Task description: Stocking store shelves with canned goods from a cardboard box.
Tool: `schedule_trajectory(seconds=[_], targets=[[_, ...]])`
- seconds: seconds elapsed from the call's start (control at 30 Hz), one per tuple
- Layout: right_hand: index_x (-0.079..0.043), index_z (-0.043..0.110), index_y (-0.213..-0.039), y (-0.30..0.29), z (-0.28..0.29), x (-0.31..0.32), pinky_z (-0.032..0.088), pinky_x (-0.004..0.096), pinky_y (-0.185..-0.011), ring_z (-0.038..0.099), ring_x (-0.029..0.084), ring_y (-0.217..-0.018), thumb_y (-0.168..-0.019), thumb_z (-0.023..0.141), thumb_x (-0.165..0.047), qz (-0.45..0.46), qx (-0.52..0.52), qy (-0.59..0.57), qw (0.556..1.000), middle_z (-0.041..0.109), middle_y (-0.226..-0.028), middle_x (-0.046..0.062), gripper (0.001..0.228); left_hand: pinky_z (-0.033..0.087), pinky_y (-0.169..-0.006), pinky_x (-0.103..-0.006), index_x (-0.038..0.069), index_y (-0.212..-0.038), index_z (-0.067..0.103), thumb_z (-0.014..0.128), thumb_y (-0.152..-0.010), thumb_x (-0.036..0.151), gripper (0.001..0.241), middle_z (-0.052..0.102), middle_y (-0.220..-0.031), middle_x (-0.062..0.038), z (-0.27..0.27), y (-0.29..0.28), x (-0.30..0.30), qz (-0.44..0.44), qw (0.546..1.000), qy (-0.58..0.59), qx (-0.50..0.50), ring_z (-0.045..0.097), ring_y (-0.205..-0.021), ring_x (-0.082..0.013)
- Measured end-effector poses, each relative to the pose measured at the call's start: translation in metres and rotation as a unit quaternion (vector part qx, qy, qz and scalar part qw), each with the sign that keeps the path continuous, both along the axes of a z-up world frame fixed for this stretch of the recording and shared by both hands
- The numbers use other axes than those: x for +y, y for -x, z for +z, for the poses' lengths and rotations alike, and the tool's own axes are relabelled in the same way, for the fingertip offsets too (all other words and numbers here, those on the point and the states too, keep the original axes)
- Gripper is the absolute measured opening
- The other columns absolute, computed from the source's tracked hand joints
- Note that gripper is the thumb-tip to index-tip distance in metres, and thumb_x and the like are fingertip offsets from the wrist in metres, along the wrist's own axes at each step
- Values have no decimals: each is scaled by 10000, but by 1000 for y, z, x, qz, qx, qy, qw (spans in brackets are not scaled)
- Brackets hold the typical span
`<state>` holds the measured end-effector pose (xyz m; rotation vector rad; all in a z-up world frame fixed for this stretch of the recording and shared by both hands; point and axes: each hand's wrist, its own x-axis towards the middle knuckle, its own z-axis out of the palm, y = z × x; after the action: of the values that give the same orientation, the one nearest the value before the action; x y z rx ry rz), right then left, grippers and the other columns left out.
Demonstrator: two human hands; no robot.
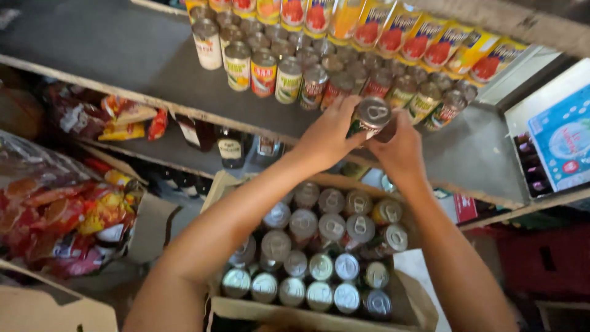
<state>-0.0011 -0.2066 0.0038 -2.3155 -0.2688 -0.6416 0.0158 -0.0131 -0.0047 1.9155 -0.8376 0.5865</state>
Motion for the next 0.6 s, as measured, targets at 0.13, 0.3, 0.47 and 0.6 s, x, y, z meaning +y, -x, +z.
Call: schedule_trajectory(seconds=[0.13,0.3,0.47,0.6], targets=[[-8,576,-1165,58,34,20,600,313,-843,747,131,-977,-845,839,-86,40,43,-27,998,755,-1017,101,421,471,-993,-491,29,-1341,440,786,-904,249,599,563,-1289,-233,30,42,24,-23,1000,-7,9,546,-1242,-450],[9,560,-1229,105,47,31,600,321,-938,726,138,-1078,-808,821,-22,130,89,-52,986,750,-1155,105,496,498,-939,-491,38,-1298,440,815,-910,252,580,587,-1280,-180,40,88,52,-39,998,-39,-37,603,-1194,-430],[-17,566,-1230,141,44,45,598,315,-866,723,131,-1017,-804,858,-83,115,164,-23,979,744,-1109,78,521,522,-876,-467,50,-1219,499,859,-897,316,551,645,-1150,-151,43,128,75,-51,997,-55,30,660,-1079,-392],[-18,586,-1138,162,41,57,552,381,-670,717,235,-755,-684,899,-157,68,244,105,962,725,-886,131,569,512,-795,-490,55,-1136,531,862,-830,391,562,686,-1055,-153,33,152,87,-52,988,-98,109,671,-997,-404]])
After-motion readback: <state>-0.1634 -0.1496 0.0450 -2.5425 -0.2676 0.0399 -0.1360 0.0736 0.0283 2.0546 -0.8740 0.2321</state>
